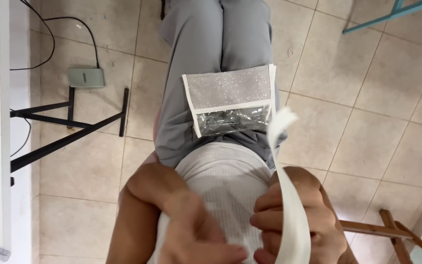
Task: Attach zipper sliders and pullers to leather/fabric zipper tapes for small bags.
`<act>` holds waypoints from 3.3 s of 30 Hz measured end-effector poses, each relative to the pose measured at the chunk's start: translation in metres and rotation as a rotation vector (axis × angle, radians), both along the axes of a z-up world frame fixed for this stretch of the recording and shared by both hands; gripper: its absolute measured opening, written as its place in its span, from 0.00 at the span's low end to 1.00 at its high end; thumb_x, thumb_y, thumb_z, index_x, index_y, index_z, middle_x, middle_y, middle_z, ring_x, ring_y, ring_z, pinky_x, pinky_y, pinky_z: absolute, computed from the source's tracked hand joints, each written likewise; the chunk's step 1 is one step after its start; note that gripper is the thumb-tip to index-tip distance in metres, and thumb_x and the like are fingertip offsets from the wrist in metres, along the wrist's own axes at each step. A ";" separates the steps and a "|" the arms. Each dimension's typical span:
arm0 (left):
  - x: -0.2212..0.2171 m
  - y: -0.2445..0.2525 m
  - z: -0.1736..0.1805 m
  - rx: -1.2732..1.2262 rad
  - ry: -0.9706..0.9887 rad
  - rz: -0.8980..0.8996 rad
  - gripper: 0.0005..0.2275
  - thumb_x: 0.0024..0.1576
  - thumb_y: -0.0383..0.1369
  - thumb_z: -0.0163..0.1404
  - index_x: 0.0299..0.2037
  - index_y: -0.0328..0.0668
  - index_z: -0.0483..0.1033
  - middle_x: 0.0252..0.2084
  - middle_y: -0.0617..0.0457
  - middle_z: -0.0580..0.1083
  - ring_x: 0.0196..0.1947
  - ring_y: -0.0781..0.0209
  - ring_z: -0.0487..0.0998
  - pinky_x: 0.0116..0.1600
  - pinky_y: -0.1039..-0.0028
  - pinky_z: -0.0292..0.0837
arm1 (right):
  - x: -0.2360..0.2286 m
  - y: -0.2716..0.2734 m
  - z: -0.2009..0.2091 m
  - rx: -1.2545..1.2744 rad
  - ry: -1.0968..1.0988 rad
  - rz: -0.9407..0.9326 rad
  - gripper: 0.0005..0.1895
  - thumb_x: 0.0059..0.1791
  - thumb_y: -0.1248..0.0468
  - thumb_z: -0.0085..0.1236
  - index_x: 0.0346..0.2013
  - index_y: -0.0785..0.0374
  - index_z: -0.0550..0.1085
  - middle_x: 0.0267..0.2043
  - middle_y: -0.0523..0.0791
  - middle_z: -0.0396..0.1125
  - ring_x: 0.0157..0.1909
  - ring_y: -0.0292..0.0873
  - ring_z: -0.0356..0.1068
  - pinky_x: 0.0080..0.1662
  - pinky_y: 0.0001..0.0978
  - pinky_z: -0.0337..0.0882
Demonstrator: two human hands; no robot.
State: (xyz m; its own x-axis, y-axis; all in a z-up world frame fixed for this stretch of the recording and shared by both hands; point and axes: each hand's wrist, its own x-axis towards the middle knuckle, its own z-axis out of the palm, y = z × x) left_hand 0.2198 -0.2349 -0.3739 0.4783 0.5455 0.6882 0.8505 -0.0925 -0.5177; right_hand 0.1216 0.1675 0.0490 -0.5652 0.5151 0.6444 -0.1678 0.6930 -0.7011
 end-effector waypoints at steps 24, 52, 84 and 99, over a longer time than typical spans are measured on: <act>-0.277 0.348 0.333 -0.055 -1.091 -1.268 0.06 0.55 0.11 0.53 0.33 0.29 0.74 0.34 0.49 0.77 0.36 0.66 0.81 0.43 0.82 0.78 | -0.007 -0.012 -0.035 -0.165 0.029 -0.455 0.11 0.48 0.59 0.64 0.30 0.62 0.73 0.27 0.42 0.72 0.31 0.41 0.76 0.38 0.35 0.77; -0.297 0.422 0.334 -0.592 -1.715 -0.743 0.07 0.60 0.15 0.57 0.46 0.31 0.76 0.45 0.46 0.78 0.45 0.60 0.81 0.50 0.77 0.78 | -0.033 0.055 -0.099 -0.693 0.088 -0.233 0.04 0.55 0.76 0.58 0.44 0.70 0.73 0.43 0.45 0.69 0.43 0.34 0.66 0.47 0.25 0.67; -0.293 0.424 0.319 -0.793 -1.996 -0.804 0.07 0.63 0.18 0.56 0.49 0.29 0.76 0.48 0.48 0.76 0.50 0.63 0.80 0.60 0.74 0.79 | -0.033 0.059 -0.133 -0.810 0.443 -0.177 0.03 0.59 0.75 0.59 0.46 0.67 0.74 0.44 0.45 0.69 0.44 0.33 0.69 0.49 0.22 0.70; -0.288 0.427 0.337 -0.426 -1.461 -0.451 0.09 0.59 0.24 0.61 0.46 0.36 0.75 0.43 0.50 0.74 0.42 0.60 0.78 0.45 0.73 0.75 | -0.023 0.076 -0.106 -0.819 0.258 -0.190 0.04 0.54 0.74 0.60 0.43 0.67 0.75 0.41 0.44 0.72 0.41 0.33 0.72 0.46 0.23 0.73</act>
State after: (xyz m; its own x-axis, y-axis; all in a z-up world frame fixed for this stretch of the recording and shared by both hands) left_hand -0.0683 0.1922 -0.0366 -0.2607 0.8127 0.5212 0.4353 -0.3829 0.8148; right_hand 0.0982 0.2432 -0.0566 -0.3100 0.9422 0.1269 -0.3228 0.0212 -0.9462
